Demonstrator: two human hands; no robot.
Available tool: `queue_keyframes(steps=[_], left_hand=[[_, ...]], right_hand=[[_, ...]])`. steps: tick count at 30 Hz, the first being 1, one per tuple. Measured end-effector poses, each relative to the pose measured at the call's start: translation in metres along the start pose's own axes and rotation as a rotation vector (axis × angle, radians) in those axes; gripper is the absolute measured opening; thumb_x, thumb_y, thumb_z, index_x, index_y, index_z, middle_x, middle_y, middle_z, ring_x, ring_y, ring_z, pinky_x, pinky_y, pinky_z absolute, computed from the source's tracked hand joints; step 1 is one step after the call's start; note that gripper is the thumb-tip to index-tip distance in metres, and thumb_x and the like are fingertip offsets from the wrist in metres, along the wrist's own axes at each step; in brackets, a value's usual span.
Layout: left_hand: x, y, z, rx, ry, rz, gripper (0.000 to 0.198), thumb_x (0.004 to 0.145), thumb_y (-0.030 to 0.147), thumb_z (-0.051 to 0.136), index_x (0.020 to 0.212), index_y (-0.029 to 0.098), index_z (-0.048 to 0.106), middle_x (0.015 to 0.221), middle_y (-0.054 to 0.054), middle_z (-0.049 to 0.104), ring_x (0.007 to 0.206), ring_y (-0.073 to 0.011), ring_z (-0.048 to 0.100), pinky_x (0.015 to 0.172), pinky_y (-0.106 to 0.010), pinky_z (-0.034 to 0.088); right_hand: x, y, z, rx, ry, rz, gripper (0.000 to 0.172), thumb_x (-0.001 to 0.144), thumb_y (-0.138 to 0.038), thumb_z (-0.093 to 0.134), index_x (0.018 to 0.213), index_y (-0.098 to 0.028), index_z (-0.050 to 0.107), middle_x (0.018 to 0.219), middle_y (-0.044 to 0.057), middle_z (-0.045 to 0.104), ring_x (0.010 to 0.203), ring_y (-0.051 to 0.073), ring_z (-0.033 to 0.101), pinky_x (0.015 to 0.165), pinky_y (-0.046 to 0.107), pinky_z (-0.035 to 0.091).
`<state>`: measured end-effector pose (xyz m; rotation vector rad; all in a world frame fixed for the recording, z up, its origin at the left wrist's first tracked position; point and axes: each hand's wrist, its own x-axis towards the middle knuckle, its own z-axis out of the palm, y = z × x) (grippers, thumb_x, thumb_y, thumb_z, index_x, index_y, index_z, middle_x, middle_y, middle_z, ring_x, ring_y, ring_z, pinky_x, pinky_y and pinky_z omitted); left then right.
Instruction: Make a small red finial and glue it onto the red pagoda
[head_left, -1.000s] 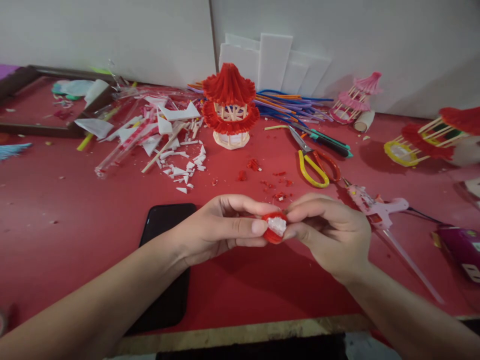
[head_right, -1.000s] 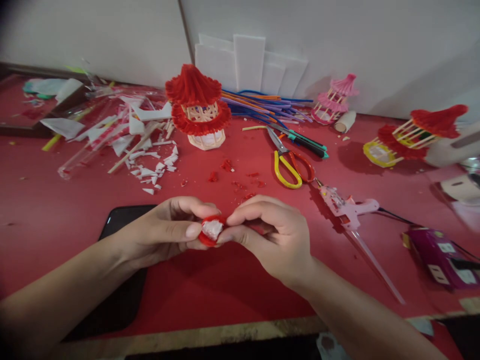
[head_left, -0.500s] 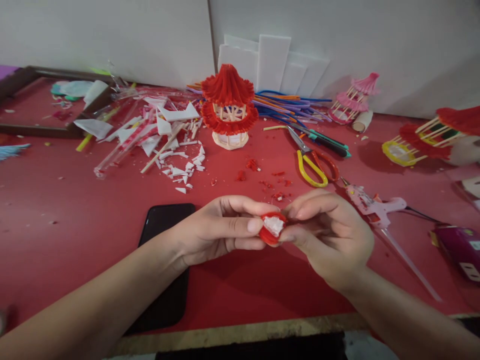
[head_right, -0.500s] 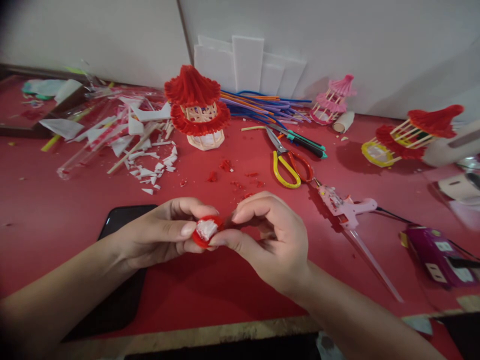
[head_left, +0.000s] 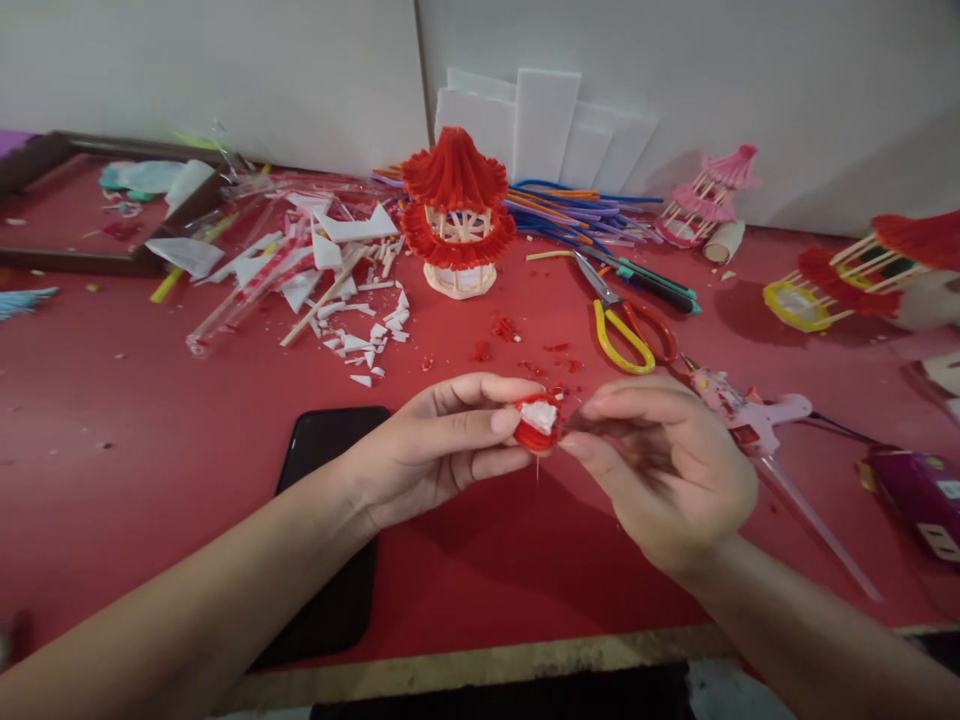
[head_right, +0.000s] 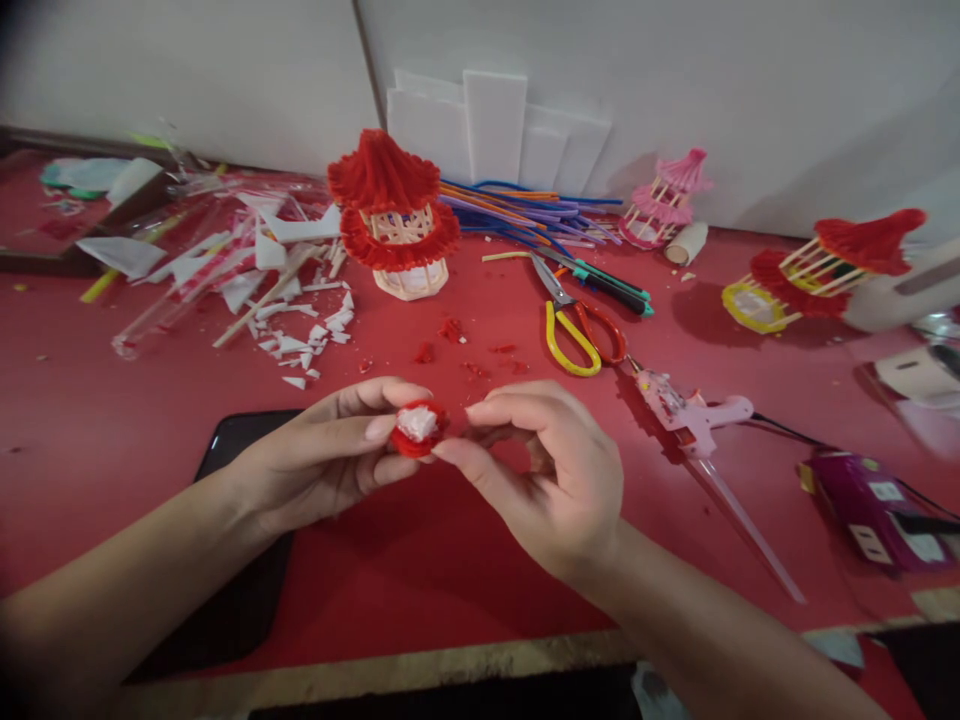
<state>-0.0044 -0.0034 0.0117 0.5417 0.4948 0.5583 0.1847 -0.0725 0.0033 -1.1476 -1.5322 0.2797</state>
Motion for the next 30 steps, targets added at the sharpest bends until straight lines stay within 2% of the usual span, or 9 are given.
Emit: queue_keyframes(steps=[5,11,14,17,20,24,27,30], left_hand=[[0.002,0.002,-0.003,-0.013,0.054,0.051,0.023,0.067,0.014,0.09,0.088,0.021,0.081,0.083,0.002,0.081,0.075,-0.0107,0.077,0.076,-0.018,0.063],[0.003,0.0,-0.005,0.007,0.107,0.068,0.026,0.065,0.016,0.091,0.089,0.021,0.081,0.086,0.003,0.081,0.077,-0.0106,0.077,0.076,-0.018,0.063],[0.003,0.0,-0.004,0.009,0.139,0.086,0.027,0.063,0.016,0.092,0.087,0.021,0.081,0.085,0.003,0.08,0.076,-0.0104,0.076,0.076,-0.018,0.063],[0.003,0.001,-0.003,-0.003,0.157,0.109,0.028,0.062,0.016,0.093,0.086,0.022,0.081,0.084,0.004,0.08,0.075,-0.0102,0.076,0.075,-0.018,0.064],[0.003,0.002,-0.003,-0.02,0.154,0.134,0.028,0.061,0.016,0.093,0.086,0.023,0.081,0.083,0.005,0.08,0.072,-0.0094,0.075,0.076,-0.019,0.064],[0.003,0.002,-0.004,-0.011,0.128,0.135,0.026,0.063,0.016,0.092,0.086,0.022,0.081,0.083,0.004,0.08,0.074,-0.0094,0.076,0.077,-0.019,0.063],[0.002,0.001,-0.004,0.024,0.071,0.105,0.023,0.067,0.016,0.09,0.088,0.021,0.081,0.085,0.002,0.081,0.077,-0.0102,0.076,0.078,-0.018,0.063],[0.001,-0.001,-0.005,0.06,0.0,0.065,0.019,0.072,0.013,0.087,0.088,0.02,0.08,0.087,0.001,0.081,0.08,-0.0109,0.077,0.08,-0.019,0.063]], right_hand=[[0.002,0.003,-0.002,-0.006,0.004,-0.008,0.016,0.083,-0.014,0.074,0.095,-0.023,0.069,0.09,0.001,0.07,0.086,0.014,0.068,0.066,0.024,0.06],[0.006,0.007,0.001,0.305,-0.132,0.127,0.026,0.091,-0.011,0.064,0.112,-0.025,0.071,0.111,0.003,0.069,0.101,0.013,0.069,0.081,0.025,0.062],[0.008,0.008,0.0,0.406,-0.184,0.149,0.02,0.095,-0.013,0.06,0.104,-0.026,0.072,0.105,0.001,0.07,0.094,0.011,0.068,0.078,0.023,0.059],[0.011,0.007,-0.002,0.35,-0.231,0.195,0.013,0.095,-0.016,0.061,0.094,-0.024,0.071,0.091,-0.001,0.07,0.081,0.007,0.066,0.071,0.019,0.055],[0.015,0.008,-0.006,0.228,-0.299,0.195,0.006,0.087,-0.019,0.072,0.085,-0.023,0.07,0.081,-0.003,0.07,0.075,0.007,0.065,0.067,0.018,0.053],[0.016,0.011,-0.006,0.11,-0.3,0.16,0.012,0.081,-0.021,0.079,0.079,-0.023,0.068,0.082,-0.003,0.07,0.079,0.009,0.066,0.072,0.021,0.053],[0.013,0.012,-0.004,0.137,-0.284,0.198,0.012,0.083,-0.02,0.076,0.08,-0.023,0.066,0.092,-0.001,0.072,0.088,0.011,0.069,0.081,0.023,0.055],[0.012,0.015,-0.002,0.248,-0.233,0.289,0.015,0.084,-0.019,0.076,0.085,-0.025,0.062,0.087,-0.004,0.072,0.082,0.009,0.07,0.073,0.02,0.057]])
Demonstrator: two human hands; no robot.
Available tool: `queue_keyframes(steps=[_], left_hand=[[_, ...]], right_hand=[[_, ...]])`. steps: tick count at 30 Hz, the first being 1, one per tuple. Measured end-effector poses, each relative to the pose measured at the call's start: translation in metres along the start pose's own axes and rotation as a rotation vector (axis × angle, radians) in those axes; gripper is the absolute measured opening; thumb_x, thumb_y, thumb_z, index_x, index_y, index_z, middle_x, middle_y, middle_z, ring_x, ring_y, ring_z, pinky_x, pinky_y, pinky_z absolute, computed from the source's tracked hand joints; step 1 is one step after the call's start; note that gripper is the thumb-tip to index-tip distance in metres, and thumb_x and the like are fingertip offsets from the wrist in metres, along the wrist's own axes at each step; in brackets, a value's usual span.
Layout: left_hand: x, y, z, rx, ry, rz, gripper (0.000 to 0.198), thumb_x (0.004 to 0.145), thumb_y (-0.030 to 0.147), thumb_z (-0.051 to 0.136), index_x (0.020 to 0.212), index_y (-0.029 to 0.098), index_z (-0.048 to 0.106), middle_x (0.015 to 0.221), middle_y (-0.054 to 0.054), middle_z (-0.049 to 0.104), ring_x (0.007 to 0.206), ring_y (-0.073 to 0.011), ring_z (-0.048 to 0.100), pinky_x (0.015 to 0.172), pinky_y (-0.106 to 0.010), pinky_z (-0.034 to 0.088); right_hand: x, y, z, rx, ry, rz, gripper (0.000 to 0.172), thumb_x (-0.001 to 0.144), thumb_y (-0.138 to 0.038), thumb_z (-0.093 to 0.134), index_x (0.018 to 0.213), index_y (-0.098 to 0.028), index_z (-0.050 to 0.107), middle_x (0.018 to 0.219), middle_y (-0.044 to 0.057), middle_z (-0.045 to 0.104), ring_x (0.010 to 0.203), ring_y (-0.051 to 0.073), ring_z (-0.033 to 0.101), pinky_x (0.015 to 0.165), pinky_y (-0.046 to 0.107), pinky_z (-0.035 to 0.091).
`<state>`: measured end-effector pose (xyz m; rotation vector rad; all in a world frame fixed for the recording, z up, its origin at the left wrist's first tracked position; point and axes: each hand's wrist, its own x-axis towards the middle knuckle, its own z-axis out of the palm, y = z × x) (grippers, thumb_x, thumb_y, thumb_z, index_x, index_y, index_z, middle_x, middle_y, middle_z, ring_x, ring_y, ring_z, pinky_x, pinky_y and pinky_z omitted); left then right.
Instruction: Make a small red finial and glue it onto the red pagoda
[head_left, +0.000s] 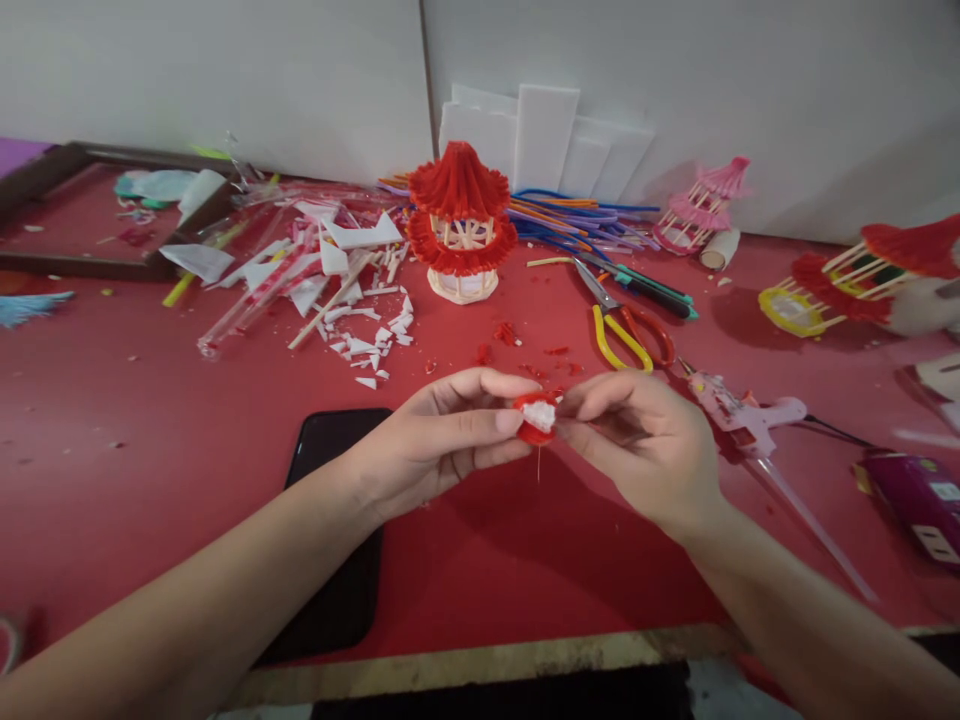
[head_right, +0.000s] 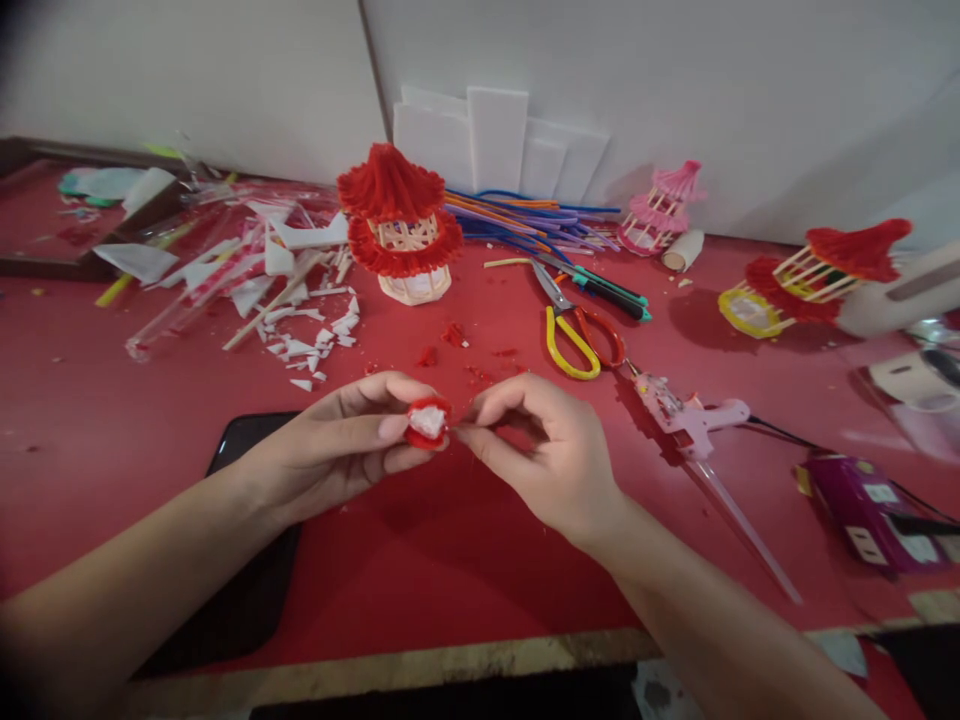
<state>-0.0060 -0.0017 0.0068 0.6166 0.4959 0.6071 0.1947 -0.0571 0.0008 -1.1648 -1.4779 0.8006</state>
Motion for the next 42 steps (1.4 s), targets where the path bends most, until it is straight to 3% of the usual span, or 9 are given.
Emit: queue_keyframes(steps=[6,10,15,18,22,26,34,37,42], left_hand=[[0.0,-0.004,-0.003,0.06,-0.015,-0.056,0.017,0.077,0.013,0.083,0.092,0.02,0.079,0.088,0.001,0.081,0.083,-0.0112,0.077,0.079,-0.021,0.063],[0.0,-0.003,-0.002,0.104,-0.011,-0.058,0.017,0.076,0.014,0.084,0.092,0.019,0.078,0.089,-0.001,0.081,0.083,-0.0108,0.076,0.078,-0.02,0.062],[0.0,-0.003,0.0,0.204,-0.045,-0.096,0.015,0.077,0.012,0.082,0.091,0.015,0.077,0.088,-0.004,0.08,0.08,-0.0099,0.074,0.075,-0.017,0.058],[0.0,-0.005,0.001,0.228,-0.056,-0.114,0.015,0.077,0.011,0.081,0.091,0.015,0.077,0.087,-0.005,0.08,0.079,-0.0099,0.073,0.074,-0.017,0.055],[0.0,-0.005,0.002,0.215,-0.025,-0.142,0.016,0.076,0.013,0.083,0.09,0.015,0.076,0.087,-0.005,0.08,0.08,-0.0106,0.073,0.075,-0.02,0.055],[0.0,-0.005,0.002,0.218,-0.017,-0.148,0.017,0.075,0.015,0.084,0.09,0.015,0.075,0.088,-0.004,0.079,0.081,-0.0112,0.073,0.077,-0.022,0.055],[0.0,-0.005,0.0,0.179,-0.038,-0.135,0.021,0.075,0.013,0.083,0.094,0.015,0.074,0.089,-0.004,0.079,0.08,-0.0107,0.073,0.075,-0.021,0.056],[0.001,-0.005,0.001,0.168,-0.021,-0.128,0.021,0.075,0.013,0.084,0.094,0.015,0.074,0.088,-0.004,0.079,0.08,-0.0107,0.073,0.076,-0.022,0.056],[0.001,-0.005,0.001,0.188,0.047,-0.115,0.026,0.073,0.016,0.086,0.096,0.016,0.074,0.088,-0.004,0.079,0.082,-0.0124,0.073,0.081,-0.025,0.055]], right_hand=[[0.009,0.007,-0.01,-0.038,0.037,0.065,0.02,0.089,-0.02,0.069,0.107,-0.028,0.064,0.083,-0.005,0.066,0.074,0.006,0.065,0.066,0.016,0.053],[0.015,0.008,-0.016,-0.087,0.026,0.045,0.011,0.095,-0.021,0.058,0.104,-0.025,0.064,0.08,-0.004,0.063,0.07,0.007,0.061,0.067,0.02,0.052],[0.029,0.013,-0.014,-0.125,0.024,0.108,0.006,0.095,-0.026,0.055,0.096,-0.022,0.059,0.062,-0.007,0.052,0.053,0.008,0.048,0.052,0.023,0.04],[0.044,0.021,-0.014,-0.314,-0.021,0.176,0.011,0.092,-0.032,0.06,0.09,-0.021,0.059,0.055,-0.008,0.05,0.048,0.009,0.043,0.05,0.025,0.036],[0.068,0.03,-0.016,-0.75,-0.266,-0.073,0.008,0.086,-0.015,0.065,0.09,-0.021,0.068,0.086,0.003,0.067,0.082,0.018,0.061,0.079,0.035,0.047],[0.094,0.031,-0.006,-0.823,-0.37,-0.3,0.011,0.089,-0.016,0.064,0.092,-0.02,0.073,0.102,0.008,0.067,0.099,0.023,0.059,0.092,0.039,0.045],[0.128,0.038,0.031,-0.825,-0.666,-0.361,0.01,0.088,-0.013,0.068,0.089,-0.019,0.076,0.102,0.007,0.071,0.101,0.023,0.053,0.091,0.036,0.04],[0.128,0.042,0.033,-0.827,-0.671,-0.319,0.011,0.087,-0.01,0.065,0.082,-0.017,0.071,0.092,0.008,0.069,0.096,0.023,0.053,0.085,0.035,0.039],[0.119,0.039,0.024,-0.781,-0.59,-0.232,0.015,0.091,-0.007,0.049,0.092,-0.016,0.062,0.095,0.01,0.067,0.092,0.021,0.054,0.084,0.033,0.041]])
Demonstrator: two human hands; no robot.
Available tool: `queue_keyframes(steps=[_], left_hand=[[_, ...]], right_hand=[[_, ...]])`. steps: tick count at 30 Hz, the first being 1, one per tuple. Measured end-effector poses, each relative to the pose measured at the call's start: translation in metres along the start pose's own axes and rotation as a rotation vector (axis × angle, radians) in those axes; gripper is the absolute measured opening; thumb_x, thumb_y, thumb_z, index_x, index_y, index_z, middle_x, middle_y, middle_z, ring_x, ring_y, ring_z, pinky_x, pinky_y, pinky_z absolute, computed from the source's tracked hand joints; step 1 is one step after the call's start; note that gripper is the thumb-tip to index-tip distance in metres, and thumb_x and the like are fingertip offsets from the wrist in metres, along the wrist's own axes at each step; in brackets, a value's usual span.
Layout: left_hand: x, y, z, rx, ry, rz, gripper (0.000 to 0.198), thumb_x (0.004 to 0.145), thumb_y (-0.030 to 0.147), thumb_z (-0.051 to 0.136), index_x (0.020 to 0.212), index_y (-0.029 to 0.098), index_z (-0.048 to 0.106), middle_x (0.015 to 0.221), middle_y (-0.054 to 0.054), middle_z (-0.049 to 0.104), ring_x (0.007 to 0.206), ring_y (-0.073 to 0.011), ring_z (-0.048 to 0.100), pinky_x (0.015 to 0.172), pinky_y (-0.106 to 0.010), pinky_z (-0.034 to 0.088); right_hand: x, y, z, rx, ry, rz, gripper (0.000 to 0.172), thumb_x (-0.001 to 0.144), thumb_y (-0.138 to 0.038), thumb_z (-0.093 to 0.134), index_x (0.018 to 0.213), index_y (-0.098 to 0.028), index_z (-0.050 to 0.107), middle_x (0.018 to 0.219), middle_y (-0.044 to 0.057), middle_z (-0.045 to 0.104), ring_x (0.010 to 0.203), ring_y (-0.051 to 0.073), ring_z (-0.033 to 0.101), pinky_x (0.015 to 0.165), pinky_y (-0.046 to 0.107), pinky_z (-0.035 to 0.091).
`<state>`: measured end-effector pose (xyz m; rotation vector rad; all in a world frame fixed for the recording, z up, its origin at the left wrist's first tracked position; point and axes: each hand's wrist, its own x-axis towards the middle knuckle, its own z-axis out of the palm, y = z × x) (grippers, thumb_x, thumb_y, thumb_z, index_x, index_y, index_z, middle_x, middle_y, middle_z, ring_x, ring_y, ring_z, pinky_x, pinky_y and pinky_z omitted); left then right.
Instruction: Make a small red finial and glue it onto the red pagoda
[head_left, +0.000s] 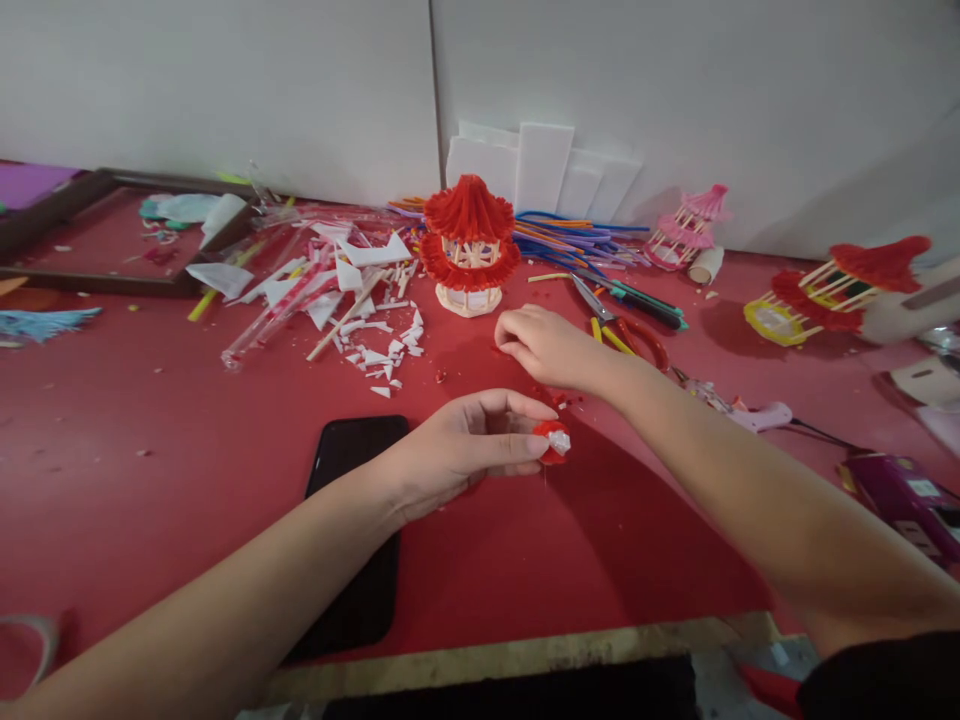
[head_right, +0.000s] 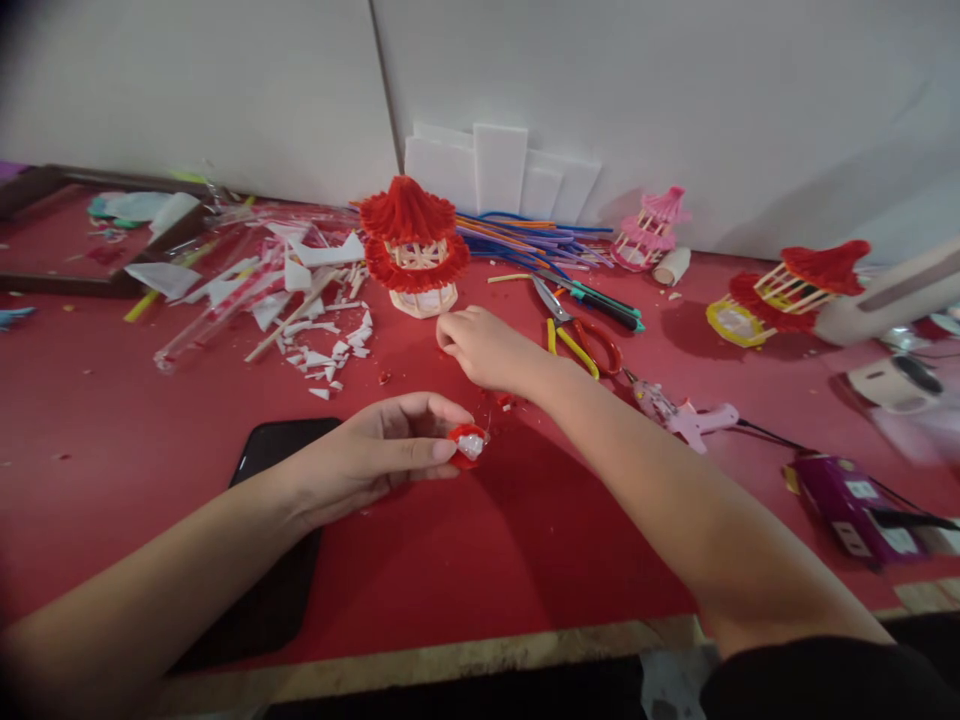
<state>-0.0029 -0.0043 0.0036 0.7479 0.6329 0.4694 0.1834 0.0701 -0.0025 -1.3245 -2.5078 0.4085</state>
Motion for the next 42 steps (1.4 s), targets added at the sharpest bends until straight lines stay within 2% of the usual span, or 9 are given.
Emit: queue_keyframes(steps=[6,12,17,22,25,28,31,36,42], left_hand=[[0.001,0.0,-0.001,0.001,0.047,0.015,0.026,0.072,0.019,0.087,0.094,0.017,0.073,0.091,-0.004,0.079,0.086,-0.0139,0.073,0.083,-0.027,0.056],[0.001,0.0,-0.001,-0.01,0.046,0.016,0.027,0.071,0.019,0.088,0.094,0.017,0.072,0.091,-0.003,0.079,0.085,-0.0122,0.074,0.081,-0.024,0.057],[0.002,0.0,-0.001,-0.033,0.046,0.029,0.027,0.071,0.018,0.088,0.093,0.017,0.073,0.089,-0.003,0.079,0.083,-0.0121,0.073,0.079,-0.024,0.058],[0.003,-0.002,-0.002,-0.041,0.044,0.053,0.026,0.071,0.017,0.087,0.094,0.017,0.074,0.09,-0.003,0.078,0.082,-0.0123,0.072,0.081,-0.025,0.057],[0.004,-0.002,-0.003,-0.04,0.045,0.074,0.025,0.071,0.016,0.087,0.093,0.017,0.075,0.09,-0.002,0.078,0.083,-0.0124,0.072,0.081,-0.025,0.057],[0.004,-0.001,-0.002,-0.043,0.052,0.077,0.026,0.07,0.016,0.088,0.092,0.017,0.075,0.089,-0.001,0.077,0.082,-0.0115,0.072,0.079,-0.024,0.058],[0.004,0.0,-0.001,-0.043,0.062,0.076,0.027,0.069,0.017,0.089,0.091,0.017,0.075,0.088,-0.001,0.077,0.08,-0.0107,0.072,0.077,-0.023,0.059],[0.004,0.0,-0.001,-0.042,0.072,0.071,0.028,0.068,0.017,0.089,0.092,0.017,0.075,0.089,-0.001,0.077,0.082,-0.0111,0.072,0.079,-0.023,0.059],[0.003,0.0,0.0,0.001,0.071,0.11,0.027,0.07,0.018,0.088,0.093,0.016,0.074,0.09,-0.002,0.078,0.082,-0.0114,0.072,0.078,-0.023,0.058]], right_hand=[[-0.007,0.0,0.0,0.078,0.043,0.041,0.028,0.085,-0.005,0.043,0.101,-0.017,0.062,0.103,0.009,0.067,0.093,0.019,0.059,0.085,0.031,0.044],[-0.014,0.002,-0.004,0.142,0.094,0.093,0.031,0.084,-0.006,0.042,0.087,-0.016,0.072,0.094,0.007,0.073,0.088,0.018,0.066,0.086,0.033,0.048],[-0.023,0.005,-0.006,0.241,0.164,0.119,0.027,0.082,-0.008,0.055,0.096,-0.019,0.076,0.104,0.006,0.077,0.093,0.017,0.071,0.086,0.03,0.054],[-0.033,0.007,-0.007,0.226,0.285,0.185,0.014,0.087,-0.022,0.064,0.089,-0.021,0.078,0.085,0.003,0.078,0.075,0.016,0.07,0.075,0.03,0.052],[-0.039,0.008,-0.007,0.167,0.353,0.155,0.02,0.091,-0.034,0.064,0.084,-0.02,0.077,0.081,0.004,0.077,0.074,0.017,0.068,0.072,0.03,0.051],[-0.045,0.009,-0.005,0.217,0.384,0.143,0.013,0.088,-0.024,0.066,0.094,-0.021,0.077,0.096,0.005,0.078,0.081,0.017,0.071,0.074,0.03,0.054],[-0.049,0.009,-0.004,0.328,0.346,0.198,0.02,0.088,-0.021,0.065,0.104,-0.023,0.077,0.096,0.004,0.08,0.074,0.015,0.072,0.075,0.03,0.056],[-0.05,0.007,-0.005,0.302,0.377,0.221,0.015,0.089,-0.026,0.065,0.093,-0.022,0.078,0.096,0.005,0.08,0.085,0.018,0.074,0.079,0.032,0.056],[-0.056,-0.002,-0.008,0.51,0.408,0.297,0.006,0.08,-0.025,0.076,0.082,-0.019,0.074,0.079,0.001,0.077,0.067,0.013,0.069,0.069,0.028,0.056]])
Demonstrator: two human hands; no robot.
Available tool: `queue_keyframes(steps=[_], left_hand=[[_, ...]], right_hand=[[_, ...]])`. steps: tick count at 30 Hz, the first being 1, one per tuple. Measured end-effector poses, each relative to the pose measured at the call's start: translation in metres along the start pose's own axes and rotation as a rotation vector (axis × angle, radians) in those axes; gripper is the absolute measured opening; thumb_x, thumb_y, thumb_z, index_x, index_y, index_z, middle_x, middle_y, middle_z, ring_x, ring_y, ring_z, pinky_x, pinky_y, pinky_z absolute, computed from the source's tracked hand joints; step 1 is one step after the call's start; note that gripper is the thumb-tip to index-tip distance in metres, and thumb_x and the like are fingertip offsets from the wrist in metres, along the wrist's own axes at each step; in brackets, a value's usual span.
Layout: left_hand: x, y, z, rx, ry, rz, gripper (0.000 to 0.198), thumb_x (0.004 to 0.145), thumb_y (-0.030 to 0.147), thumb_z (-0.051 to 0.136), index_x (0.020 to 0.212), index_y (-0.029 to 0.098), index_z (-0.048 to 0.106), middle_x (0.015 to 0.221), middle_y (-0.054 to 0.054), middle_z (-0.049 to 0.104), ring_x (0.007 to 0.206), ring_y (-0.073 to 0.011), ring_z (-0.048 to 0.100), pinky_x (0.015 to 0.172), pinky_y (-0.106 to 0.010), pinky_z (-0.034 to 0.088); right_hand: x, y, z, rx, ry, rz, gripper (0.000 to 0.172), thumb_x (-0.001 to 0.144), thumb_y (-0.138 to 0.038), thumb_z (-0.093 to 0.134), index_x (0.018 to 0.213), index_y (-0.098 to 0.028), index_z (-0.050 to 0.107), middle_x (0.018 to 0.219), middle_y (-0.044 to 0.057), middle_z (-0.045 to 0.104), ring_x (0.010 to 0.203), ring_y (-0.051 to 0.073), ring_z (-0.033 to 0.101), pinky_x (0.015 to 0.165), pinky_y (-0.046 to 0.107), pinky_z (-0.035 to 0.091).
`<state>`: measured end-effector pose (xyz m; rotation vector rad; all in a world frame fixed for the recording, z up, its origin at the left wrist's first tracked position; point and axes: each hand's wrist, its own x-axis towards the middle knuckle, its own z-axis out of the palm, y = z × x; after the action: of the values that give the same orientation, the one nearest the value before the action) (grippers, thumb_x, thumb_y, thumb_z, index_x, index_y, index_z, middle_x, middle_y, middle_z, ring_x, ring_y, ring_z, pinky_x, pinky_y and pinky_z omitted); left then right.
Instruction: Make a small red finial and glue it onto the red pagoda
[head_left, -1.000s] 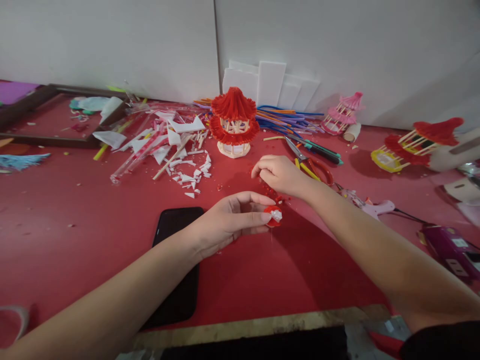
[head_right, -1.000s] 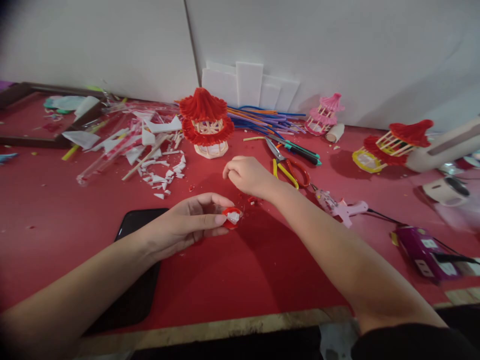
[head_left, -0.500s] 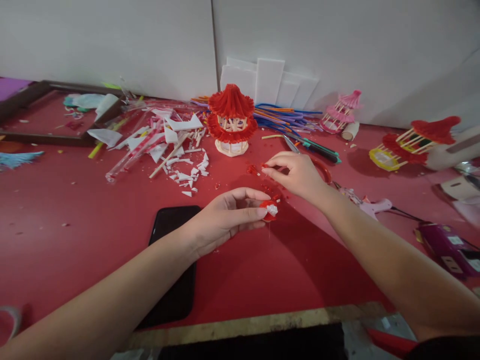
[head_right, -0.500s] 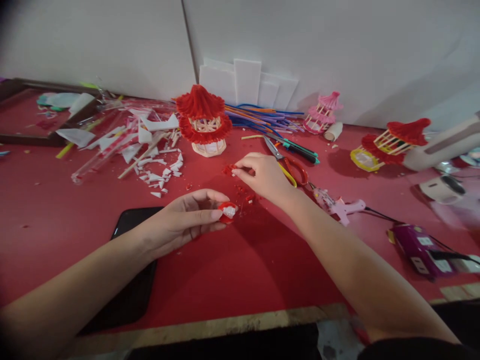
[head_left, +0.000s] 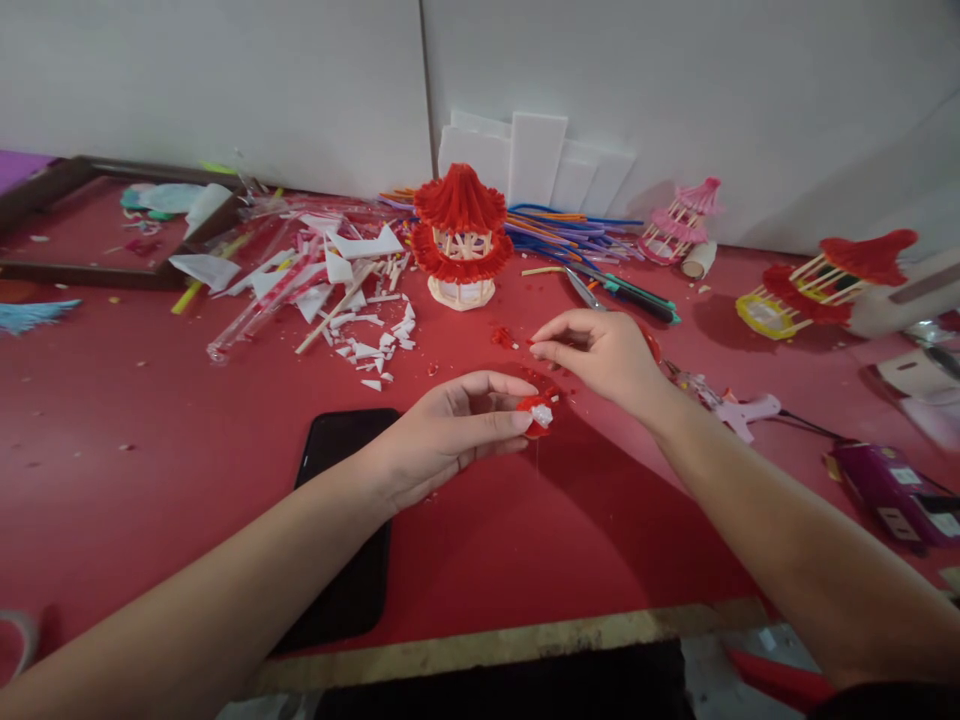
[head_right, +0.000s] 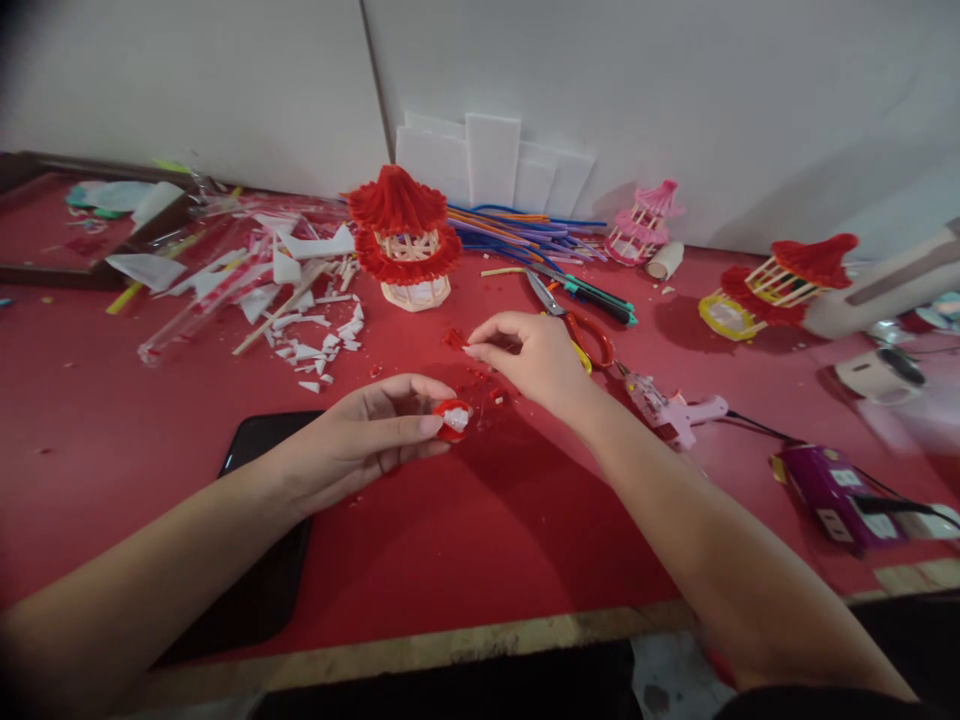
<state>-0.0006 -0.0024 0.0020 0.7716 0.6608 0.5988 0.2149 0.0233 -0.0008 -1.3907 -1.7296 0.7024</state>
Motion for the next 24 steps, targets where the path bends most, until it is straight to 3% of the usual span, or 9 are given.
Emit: queue_keyframes(steps=[3,6,9,14,19,24], left_hand=[[0.0,-0.002,0.001,0.07,0.025,0.11,0.025,0.073,0.018,0.087,0.094,0.016,0.074,0.087,-0.001,0.077,0.079,-0.009,0.07,0.079,-0.021,0.055],[0.0,-0.004,0.002,0.127,0.052,0.188,0.024,0.074,0.018,0.086,0.094,0.016,0.073,0.088,0.0,0.076,0.08,-0.0083,0.07,0.08,-0.019,0.054],[-0.001,-0.005,0.002,0.148,0.048,0.227,0.025,0.074,0.019,0.086,0.095,0.018,0.073,0.091,0.001,0.076,0.083,-0.0093,0.071,0.081,-0.02,0.055],[-0.002,-0.007,0.0,0.115,-0.027,0.301,0.023,0.078,0.017,0.083,0.098,0.024,0.075,0.094,0.003,0.076,0.083,-0.0105,0.073,0.08,-0.023,0.06],[-0.003,-0.007,0.0,0.098,-0.056,0.302,0.018,0.082,0.017,0.08,0.097,0.024,0.076,0.093,0.001,0.078,0.087,-0.0109,0.073,0.081,-0.022,0.061],[-0.003,-0.006,0.002,0.133,0.001,0.296,0.019,0.079,0.018,0.083,0.096,0.023,0.076,0.093,0.0,0.077,0.089,-0.011,0.072,0.083,-0.021,0.059]], right_hand=[[-0.011,-0.004,-0.001,0.14,0.03,0.035,0.009,0.078,-0.022,0.077,0.081,-0.018,0.07,0.075,-0.001,0.074,0.063,0.011,0.068,0.065,0.025,0.057],[-0.026,-0.007,-0.004,0.224,0.095,0.048,0.009,0.083,-0.024,0.074,0.091,-0.02,0.072,0.083,0.001,0.077,0.074,0.014,0.074,0.07,0.027,0.061],[-0.044,-0.014,-0.005,0.185,0.203,0.028,0.01,0.088,-0.027,0.071,0.096,-0.023,0.074,0.089,0.002,0.079,0.076,0.015,0.075,0.071,0.027,0.063],[-0.075,-0.032,-0.002,0.055,0.273,-0.047,0.001,0.088,-0.027,0.073,0.089,-0.026,0.072,0.072,-0.006,0.073,0.054,0.006,0.064,0.054,0.018,0.053],[-0.088,-0.04,0.002,-0.047,0.301,-0.224,0.004,0.088,-0.022,0.073,0.087,-0.023,0.069,0.082,-0.003,0.069,0.067,0.006,0.063,0.057,0.018,0.051],[-0.086,-0.038,0.003,-0.067,0.263,-0.214,0.009,0.092,-0.014,0.064,0.095,-0.022,0.068,0.088,-0.001,0.068,0.076,0.007,0.066,0.066,0.019,0.055]])
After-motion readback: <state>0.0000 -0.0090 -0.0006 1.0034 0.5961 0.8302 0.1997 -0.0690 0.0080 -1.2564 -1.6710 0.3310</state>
